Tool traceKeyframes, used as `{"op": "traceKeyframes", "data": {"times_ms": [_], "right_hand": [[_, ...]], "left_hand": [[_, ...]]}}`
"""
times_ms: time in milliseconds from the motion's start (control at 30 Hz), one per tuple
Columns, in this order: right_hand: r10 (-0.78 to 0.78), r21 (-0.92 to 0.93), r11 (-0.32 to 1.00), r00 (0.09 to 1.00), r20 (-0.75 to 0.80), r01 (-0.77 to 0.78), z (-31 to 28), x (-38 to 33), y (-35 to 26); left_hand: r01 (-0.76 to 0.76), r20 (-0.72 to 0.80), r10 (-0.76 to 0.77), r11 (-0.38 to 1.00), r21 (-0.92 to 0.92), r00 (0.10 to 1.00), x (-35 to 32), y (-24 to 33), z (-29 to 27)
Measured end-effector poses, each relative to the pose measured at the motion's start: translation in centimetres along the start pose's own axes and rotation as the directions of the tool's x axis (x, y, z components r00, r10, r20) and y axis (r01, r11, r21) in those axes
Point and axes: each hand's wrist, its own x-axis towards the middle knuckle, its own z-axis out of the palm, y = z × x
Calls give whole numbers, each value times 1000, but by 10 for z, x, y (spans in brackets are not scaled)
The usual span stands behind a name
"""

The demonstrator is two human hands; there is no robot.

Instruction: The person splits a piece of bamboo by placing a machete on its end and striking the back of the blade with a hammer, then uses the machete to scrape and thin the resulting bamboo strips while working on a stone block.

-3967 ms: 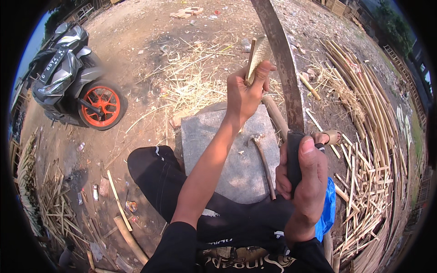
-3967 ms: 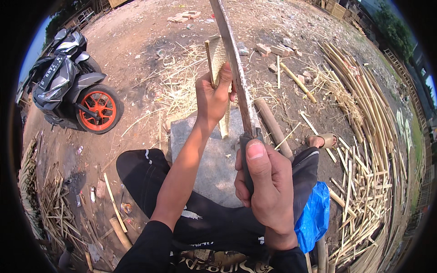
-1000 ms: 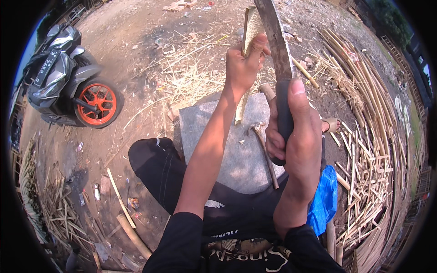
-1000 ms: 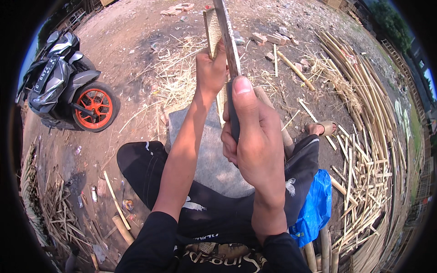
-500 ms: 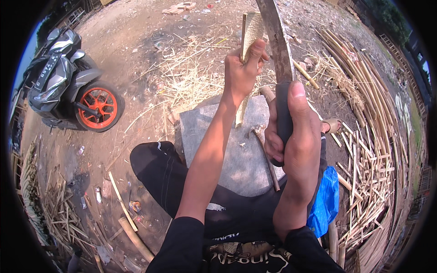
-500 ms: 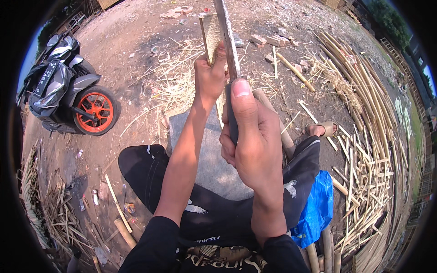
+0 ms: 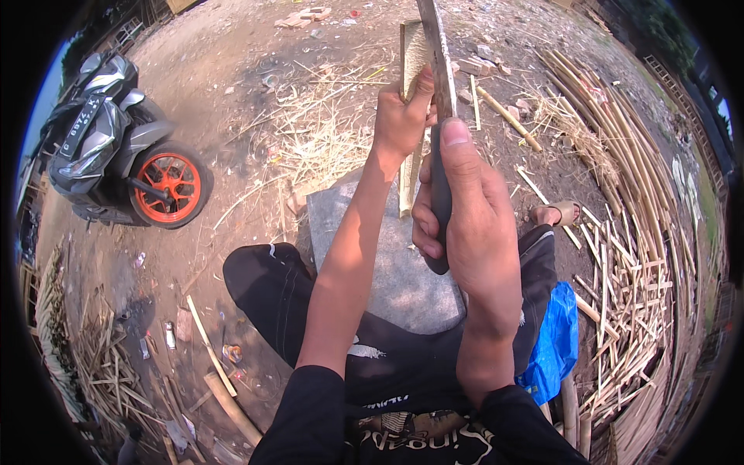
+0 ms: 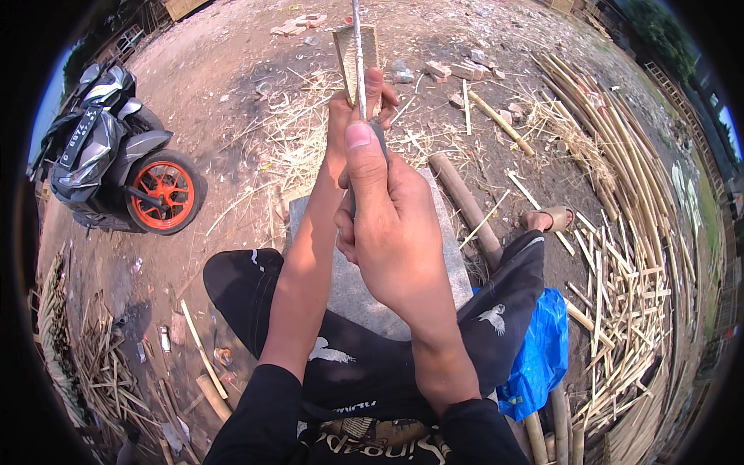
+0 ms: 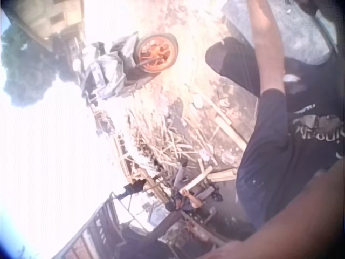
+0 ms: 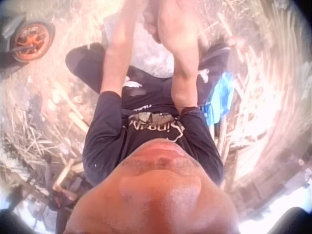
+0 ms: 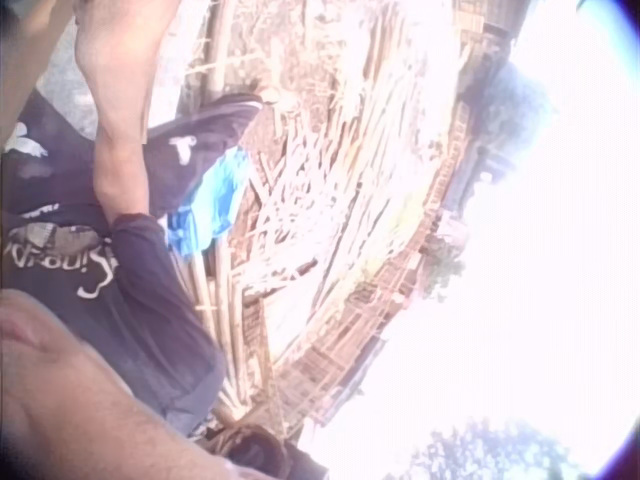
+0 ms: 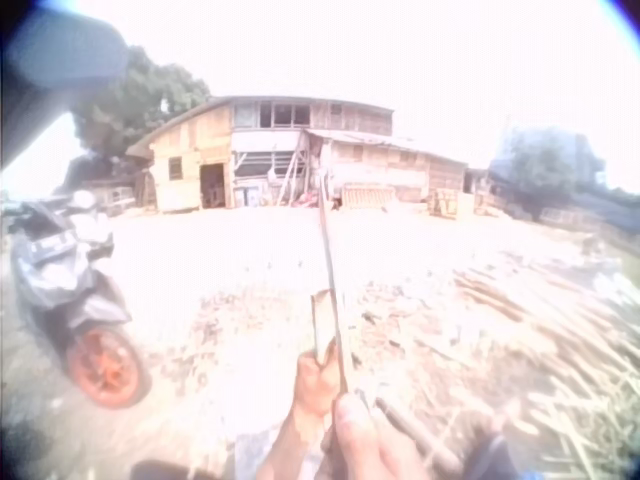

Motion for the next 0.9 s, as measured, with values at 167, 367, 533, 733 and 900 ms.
{"op": "traceKeyframes", "data": {"times_ms": [167, 367, 533, 733, 900], "right_hand": [[-55, 88, 995, 997, 50, 50, 16, 19, 3], [-142, -171, 977, 987, -76, 128, 27, 39, 21], [-112, -136, 984, 994, -5, 111, 35, 29, 24], [-145, -21, 989, 989, -10, 145, 40, 20, 34], [-186, 80, 979, 982, -14, 187, 38, 14, 39]], "left_hand": [[-54, -54, 70, 963, 263, 996, 2, 11, -10], [183, -401, -53, 938, 294, 914, -75, 126, -35], [310, -256, -187, 719, 622, 948, -88, 178, -2], [403, -312, -288, 354, 844, 905, -80, 184, 18], [321, -237, -220, 556, 767, 946, -85, 170, 15]]}}
